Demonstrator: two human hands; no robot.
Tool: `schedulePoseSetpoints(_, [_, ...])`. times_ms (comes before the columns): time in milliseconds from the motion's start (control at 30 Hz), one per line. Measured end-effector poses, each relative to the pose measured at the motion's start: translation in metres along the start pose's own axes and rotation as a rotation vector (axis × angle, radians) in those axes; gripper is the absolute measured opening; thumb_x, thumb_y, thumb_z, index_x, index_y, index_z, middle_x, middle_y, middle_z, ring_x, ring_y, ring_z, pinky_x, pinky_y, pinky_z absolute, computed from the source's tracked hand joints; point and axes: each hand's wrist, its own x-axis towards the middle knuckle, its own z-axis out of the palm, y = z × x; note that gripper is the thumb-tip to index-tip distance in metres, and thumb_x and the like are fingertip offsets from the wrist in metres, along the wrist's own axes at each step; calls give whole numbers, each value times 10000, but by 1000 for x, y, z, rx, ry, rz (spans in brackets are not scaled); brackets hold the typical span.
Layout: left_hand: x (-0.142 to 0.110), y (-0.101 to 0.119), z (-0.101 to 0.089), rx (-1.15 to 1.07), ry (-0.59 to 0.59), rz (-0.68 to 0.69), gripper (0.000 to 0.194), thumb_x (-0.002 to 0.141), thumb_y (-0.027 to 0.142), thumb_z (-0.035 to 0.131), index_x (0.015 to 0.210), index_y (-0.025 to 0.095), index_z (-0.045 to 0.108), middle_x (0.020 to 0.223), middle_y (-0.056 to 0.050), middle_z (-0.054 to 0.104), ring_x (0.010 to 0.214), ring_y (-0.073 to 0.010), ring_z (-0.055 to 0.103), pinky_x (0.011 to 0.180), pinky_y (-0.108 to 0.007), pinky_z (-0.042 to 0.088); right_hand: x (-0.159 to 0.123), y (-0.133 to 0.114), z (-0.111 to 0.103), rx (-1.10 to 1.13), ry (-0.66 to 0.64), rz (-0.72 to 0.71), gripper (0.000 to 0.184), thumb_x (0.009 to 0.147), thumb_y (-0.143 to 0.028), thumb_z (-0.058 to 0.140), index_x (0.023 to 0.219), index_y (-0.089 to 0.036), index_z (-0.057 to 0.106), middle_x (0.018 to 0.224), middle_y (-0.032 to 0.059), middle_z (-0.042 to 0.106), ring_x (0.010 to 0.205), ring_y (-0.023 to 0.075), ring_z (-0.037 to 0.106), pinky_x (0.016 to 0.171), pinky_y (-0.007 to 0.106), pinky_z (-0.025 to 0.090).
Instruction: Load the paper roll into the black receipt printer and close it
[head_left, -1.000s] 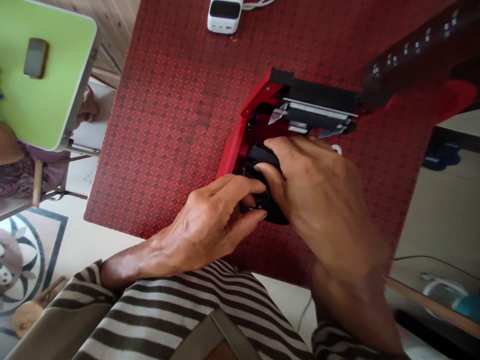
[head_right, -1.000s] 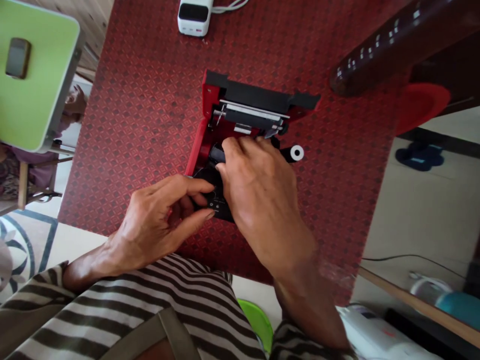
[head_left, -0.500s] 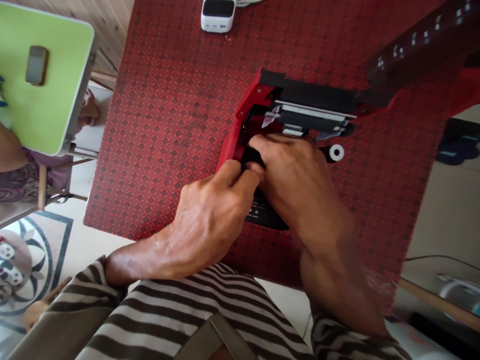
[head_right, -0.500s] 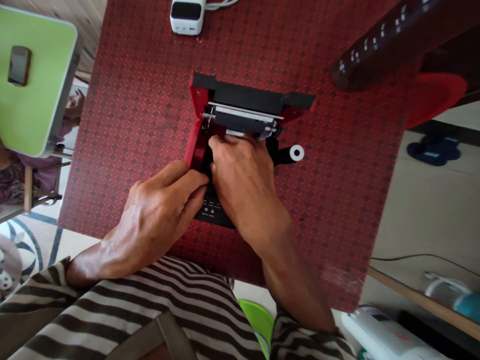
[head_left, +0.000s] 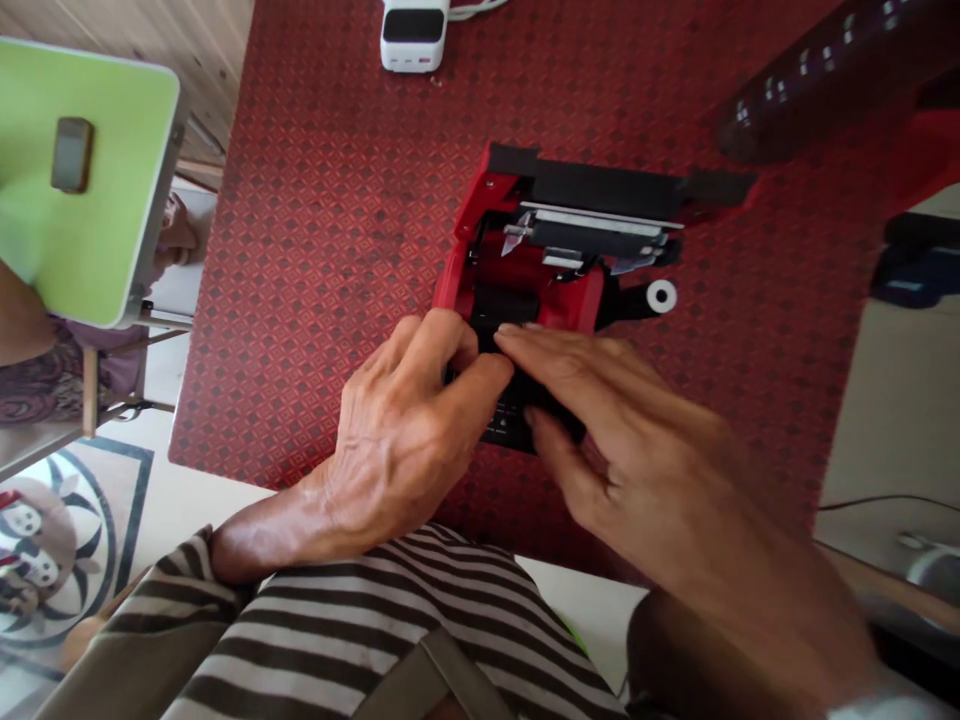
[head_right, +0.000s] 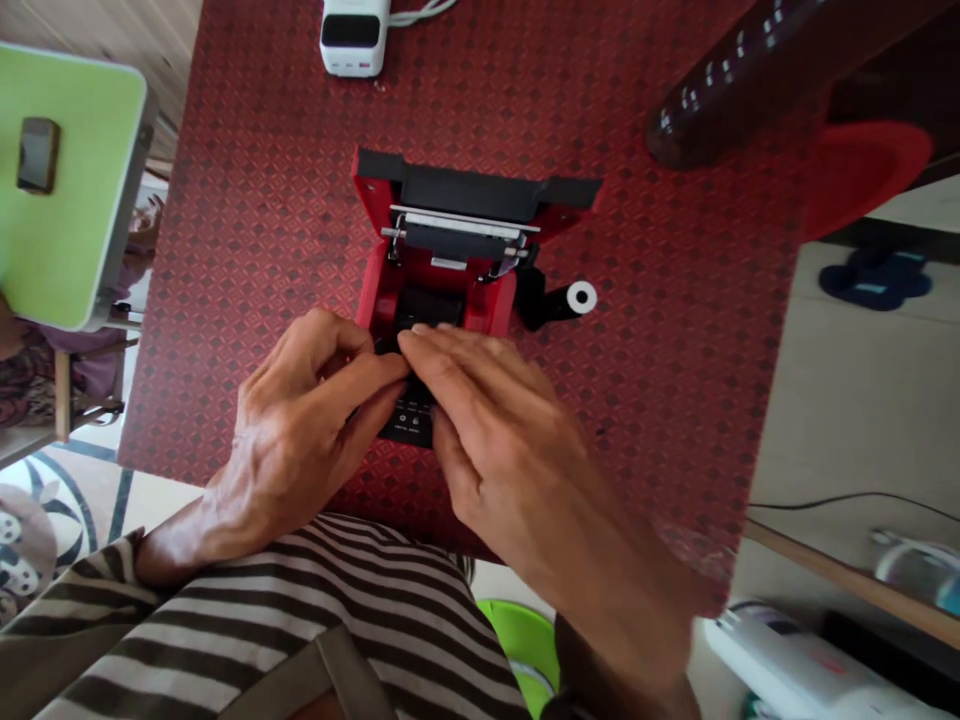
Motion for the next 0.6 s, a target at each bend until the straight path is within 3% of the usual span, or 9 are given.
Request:
schedulePoseSetpoints(167, [-6, -2, 5, 8, 72, 116, 161, 1274, 154, 764, 1338, 257, 870, 1348, -68, 885, 1135, -256, 748, 940, -442, 575, -8, -5, 3, -32, 85, 10, 433, 1187, -10, 767, 1510, -289, 841, 1253, 48, 975, 1151, 292, 925, 1068, 483, 781])
schedulePoseSetpoints(433, [-13, -8, 9, -7, 128, 201, 120, 1290, 146, 772, 1327, 233, 846, 1158, -13, 919, 1070, -233, 761, 933, -442, 529, -25, -4, 15, -140, 223, -33, 410, 1091, 7, 896, 1414, -244, 876, 1220, 71, 985, 1099, 306, 921, 985, 510, 773])
schedulePoseSetpoints(600, [-15, -10, 9, -11, 104, 221, 138, 1298, 150, 761, 1335, 229, 868, 1144, -17, 918, 1074, -237, 744, 943, -441, 525, -34, -6, 15, -198, 249, -96, 310, 1097, -3, 932, 1362, -150, 866, 1313, 142, 1002, 1207, 331, 966, 1029, 510, 770])
